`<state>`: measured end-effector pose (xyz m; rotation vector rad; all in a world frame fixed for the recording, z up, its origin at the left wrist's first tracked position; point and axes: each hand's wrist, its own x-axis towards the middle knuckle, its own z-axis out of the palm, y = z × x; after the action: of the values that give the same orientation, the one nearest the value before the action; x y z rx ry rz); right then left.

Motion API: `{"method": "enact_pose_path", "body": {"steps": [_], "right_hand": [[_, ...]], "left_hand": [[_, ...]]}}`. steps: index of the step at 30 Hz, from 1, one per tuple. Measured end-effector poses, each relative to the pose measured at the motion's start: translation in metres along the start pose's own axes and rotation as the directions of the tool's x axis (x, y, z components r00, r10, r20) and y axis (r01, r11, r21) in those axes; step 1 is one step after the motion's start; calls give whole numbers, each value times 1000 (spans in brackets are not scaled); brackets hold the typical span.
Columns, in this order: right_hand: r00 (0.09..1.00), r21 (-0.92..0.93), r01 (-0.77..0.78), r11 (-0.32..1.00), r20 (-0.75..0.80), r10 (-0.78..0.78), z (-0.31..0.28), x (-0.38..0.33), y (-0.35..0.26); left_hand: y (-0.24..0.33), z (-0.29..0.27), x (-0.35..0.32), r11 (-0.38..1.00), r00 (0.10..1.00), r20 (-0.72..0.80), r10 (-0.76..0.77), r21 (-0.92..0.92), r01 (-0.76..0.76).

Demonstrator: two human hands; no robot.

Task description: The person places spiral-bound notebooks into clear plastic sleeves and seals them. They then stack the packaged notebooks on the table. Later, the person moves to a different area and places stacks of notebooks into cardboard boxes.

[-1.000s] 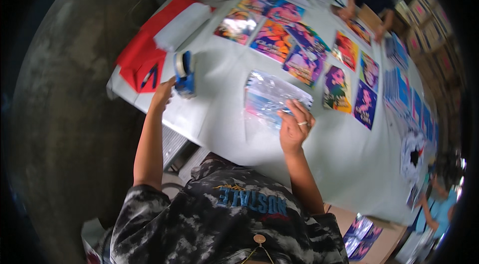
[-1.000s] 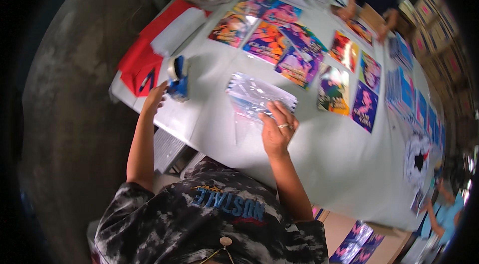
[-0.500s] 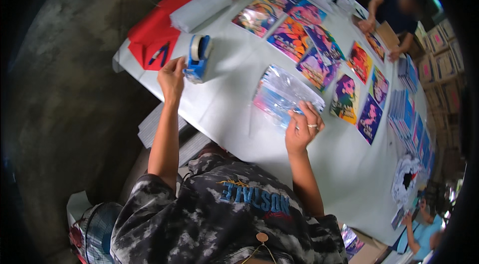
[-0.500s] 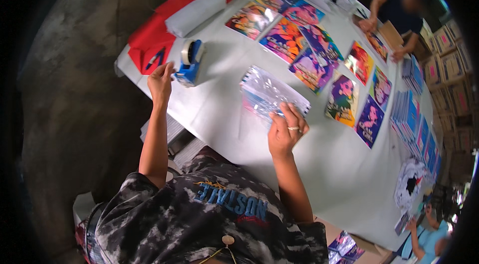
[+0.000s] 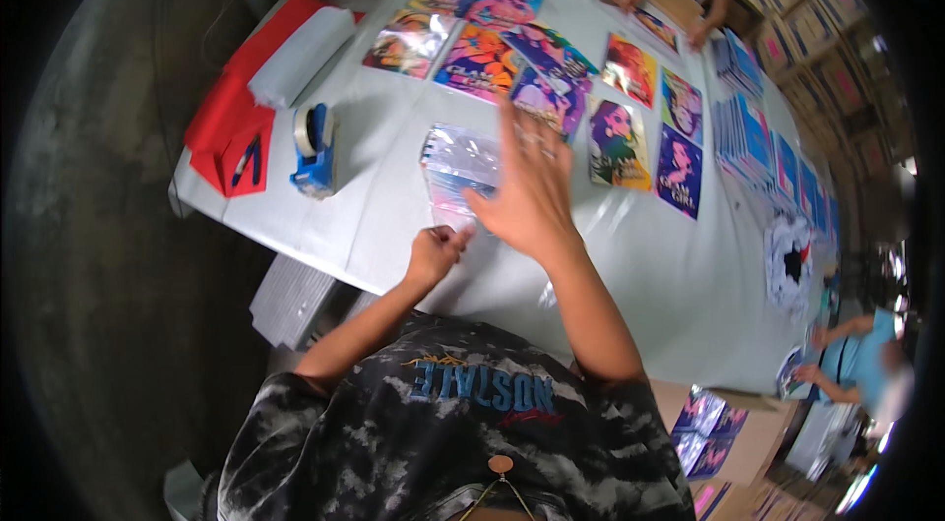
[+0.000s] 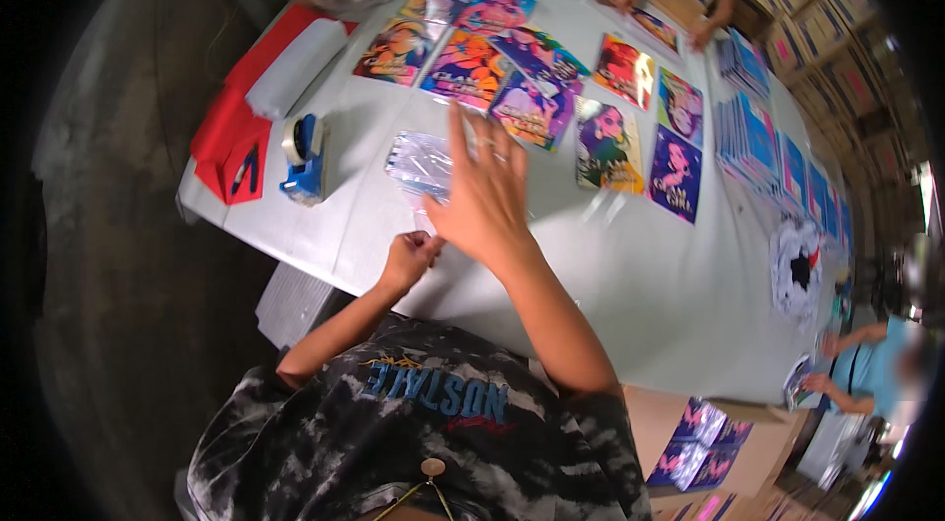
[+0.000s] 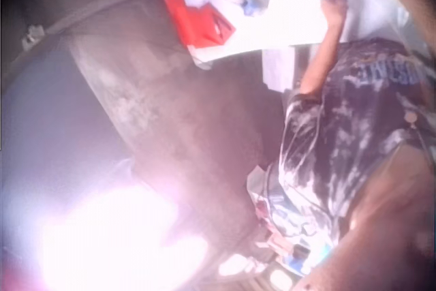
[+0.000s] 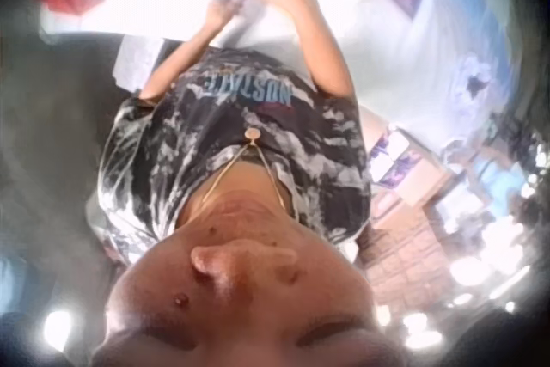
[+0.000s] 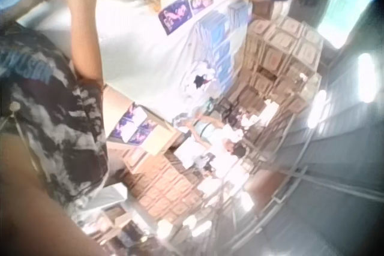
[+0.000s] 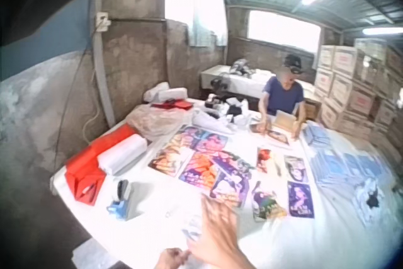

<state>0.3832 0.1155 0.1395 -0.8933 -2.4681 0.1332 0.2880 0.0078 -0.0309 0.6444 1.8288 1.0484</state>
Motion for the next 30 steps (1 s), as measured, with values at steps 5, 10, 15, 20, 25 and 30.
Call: {"method": "enact_pose_path", "body": {"steps": [5,10,15,20,25,30], "right_hand": [[960,251,-158,955,266,89,36,29,5],[954,994,-104,43,88,286,12,-12,44],[953,923,-82,376,-38,302,37,-67,80],[933,919,-125,375,-19,359,51,-75,71],[964,606,33,795,-229,135,22,-25,43],[631,745,296,598,-622,463,-30,-4,49]], "left_hand": [[25,36,-46,982,685,720,115,-187,32],[7,5,-14,674,814,553,179,-671,308],[38,-44,51,660,805,118,582,-646,-383],[108,-40,32,497,521,-8,854,-284,-820],[148,-55,33,233,232,-95,968,-7,-973],[219,-102,2,29,32,-471,882,-13,-999]]}}
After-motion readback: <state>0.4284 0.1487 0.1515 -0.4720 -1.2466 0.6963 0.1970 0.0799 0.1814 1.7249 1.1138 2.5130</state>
